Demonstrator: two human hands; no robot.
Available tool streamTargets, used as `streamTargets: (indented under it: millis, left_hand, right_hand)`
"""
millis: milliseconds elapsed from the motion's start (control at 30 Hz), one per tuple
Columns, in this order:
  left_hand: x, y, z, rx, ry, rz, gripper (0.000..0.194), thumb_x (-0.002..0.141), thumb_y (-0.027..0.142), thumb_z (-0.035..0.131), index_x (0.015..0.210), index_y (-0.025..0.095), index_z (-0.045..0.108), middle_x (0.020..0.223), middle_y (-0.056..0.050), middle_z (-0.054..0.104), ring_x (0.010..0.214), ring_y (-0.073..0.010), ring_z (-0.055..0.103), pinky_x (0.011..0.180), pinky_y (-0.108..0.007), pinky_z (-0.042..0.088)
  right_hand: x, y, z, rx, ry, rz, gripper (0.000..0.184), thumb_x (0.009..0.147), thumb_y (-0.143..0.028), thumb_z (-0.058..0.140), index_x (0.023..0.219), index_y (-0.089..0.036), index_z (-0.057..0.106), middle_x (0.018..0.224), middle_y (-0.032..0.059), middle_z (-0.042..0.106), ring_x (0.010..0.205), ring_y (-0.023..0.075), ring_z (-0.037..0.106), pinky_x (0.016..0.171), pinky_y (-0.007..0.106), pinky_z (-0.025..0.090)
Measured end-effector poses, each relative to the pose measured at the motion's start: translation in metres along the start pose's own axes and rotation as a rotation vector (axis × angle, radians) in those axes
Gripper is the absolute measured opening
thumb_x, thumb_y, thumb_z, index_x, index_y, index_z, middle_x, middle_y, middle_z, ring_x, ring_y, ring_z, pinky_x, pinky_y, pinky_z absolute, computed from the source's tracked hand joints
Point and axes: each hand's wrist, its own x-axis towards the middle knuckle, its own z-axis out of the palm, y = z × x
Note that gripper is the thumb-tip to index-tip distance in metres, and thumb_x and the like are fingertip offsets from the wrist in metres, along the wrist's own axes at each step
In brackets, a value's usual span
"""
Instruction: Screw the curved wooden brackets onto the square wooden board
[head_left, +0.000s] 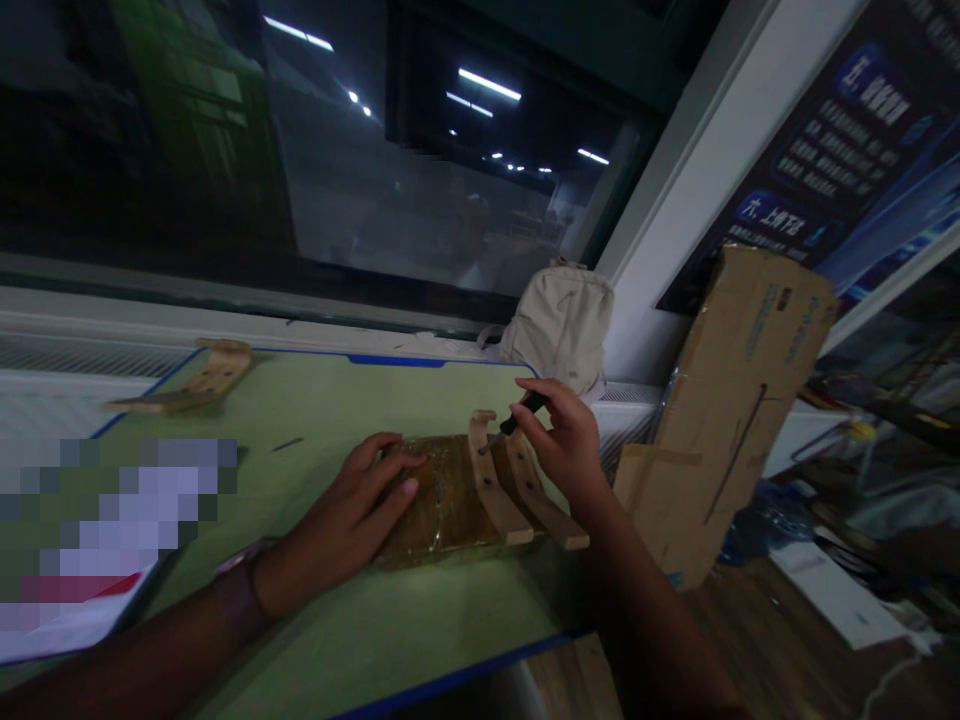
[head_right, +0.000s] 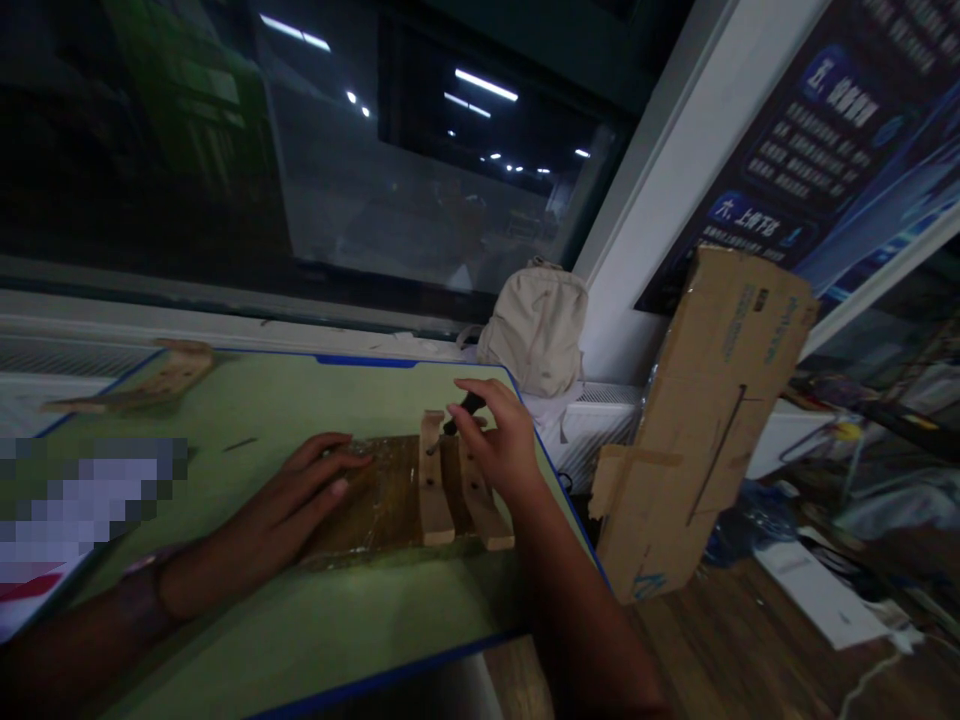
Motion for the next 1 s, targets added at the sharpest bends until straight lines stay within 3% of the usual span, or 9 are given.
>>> streamTargets:
  millis: [100, 200, 267, 367, 533, 600, 767, 867, 1000]
  left_hand:
    - [0.002, 0.0, 0.0, 0.012, 0.015, 0.006, 0.034, 0.104, 0.044, 0.041, 0.122, 0.026, 0.063, 0.135, -0.008, 0.05, 0.129, -0.0285, 0.049, 0.112, -0.051, 0.042]
    - [0.002, -0.003, 0.001, 0.015, 0.047, 0.014, 0.034, 0.104, 0.045, 0.04, 0.123, 0.026, 0.061, 0.129, -0.008, 0.051, 0.126, -0.0281, 0.049, 0.111, -0.051, 0.042]
    - [0.002, -0.004, 0.002, 0.024, 0.048, 0.03, 0.034, 0.104, 0.045, 0.041, 0.125, 0.025, 0.059, 0.128, -0.009, 0.051, 0.125, -0.0286, 0.049, 0.11, -0.052, 0.042]
    - [0.002, -0.004, 0.003, 0.052, 0.039, 0.05, 0.036, 0.102, 0.045, 0.044, 0.127, 0.023, 0.058, 0.127, -0.01, 0.049, 0.123, -0.0303, 0.049, 0.108, -0.052, 0.044]
    - [0.002, -0.002, 0.003, 0.071, 0.034, 0.047, 0.037, 0.1, 0.045, 0.048, 0.128, 0.022, 0.058, 0.128, -0.01, 0.048, 0.122, -0.0305, 0.05, 0.107, -0.05, 0.045]
    - [0.002, -0.003, 0.003, 0.073, 0.035, 0.045, 0.036, 0.101, 0.044, 0.048, 0.128, 0.023, 0.057, 0.128, -0.01, 0.048, 0.122, -0.0297, 0.05, 0.106, -0.049, 0.046]
    - [0.0, -0.007, 0.005, 0.079, 0.045, 0.044, 0.035, 0.101, 0.042, 0.046, 0.13, 0.025, 0.056, 0.13, -0.01, 0.046, 0.125, -0.0301, 0.048, 0.107, -0.05, 0.044]
    - [0.0, -0.006, 0.005, 0.084, 0.045, 0.065, 0.034, 0.101, 0.042, 0.047, 0.13, 0.025, 0.056, 0.129, -0.01, 0.046, 0.125, -0.0307, 0.047, 0.108, -0.051, 0.044]
    - [0.002, -0.006, 0.004, 0.09, 0.041, 0.089, 0.035, 0.101, 0.042, 0.047, 0.13, 0.024, 0.055, 0.126, -0.01, 0.048, 0.123, -0.0311, 0.047, 0.107, -0.052, 0.042]
  right_hand:
    - [0.006, -0.001, -0.005, -0.04, -0.057, -0.086, 0.027, 0.093, -0.033, 0.065, 0.119, -0.028, 0.069, 0.096, 0.005, 0.073, 0.089, 0.0201, 0.068, 0.081, 0.037, 0.057]
    - [0.008, -0.005, -0.006, 0.091, -0.178, -0.123, 0.043, 0.102, -0.033, 0.048, 0.145, -0.03, 0.051, 0.115, 0.0079, 0.071, 0.103, 0.0199, 0.069, 0.093, 0.041, 0.056]
    - [0.007, -0.008, -0.004, 0.145, -0.233, -0.119, 0.046, 0.105, -0.031, 0.04, 0.151, -0.032, 0.043, 0.125, 0.008, 0.07, 0.113, 0.0194, 0.067, 0.101, 0.043, 0.052]
    - [0.003, -0.008, -0.001, 0.159, -0.239, -0.069, 0.041, 0.105, -0.028, 0.04, 0.144, -0.031, 0.052, 0.116, 0.0059, 0.073, 0.11, 0.0183, 0.069, 0.1, 0.041, 0.053]
    - [0.0, -0.002, 0.0, 0.07, -0.008, 0.035, 0.02, 0.093, -0.034, 0.065, 0.111, -0.025, 0.066, 0.09, 0.0027, 0.069, 0.08, 0.0164, 0.066, 0.075, 0.031, 0.056]
    - [0.001, -0.003, 0.0, 0.033, 0.026, 0.027, 0.016, 0.09, -0.033, 0.069, 0.103, -0.025, 0.065, 0.086, 0.0017, 0.067, 0.077, 0.0161, 0.064, 0.073, 0.031, 0.055]
    - [0.004, -0.008, 0.005, 0.215, -0.143, 0.03, 0.027, 0.098, -0.032, 0.056, 0.124, -0.028, 0.063, 0.12, 0.008, 0.071, 0.114, 0.0214, 0.068, 0.1, 0.043, 0.054]
    - [0.002, -0.006, 0.009, 0.444, -0.206, 0.111, 0.035, 0.098, -0.036, 0.058, 0.132, -0.031, 0.056, 0.11, 0.0052, 0.074, 0.102, 0.0194, 0.073, 0.091, 0.041, 0.06]
    - [0.0, -0.002, 0.009, 0.329, -0.102, 0.088, 0.034, 0.087, -0.04, 0.074, 0.119, -0.032, 0.066, 0.1, 0.0026, 0.071, 0.089, 0.018, 0.069, 0.081, 0.035, 0.059]
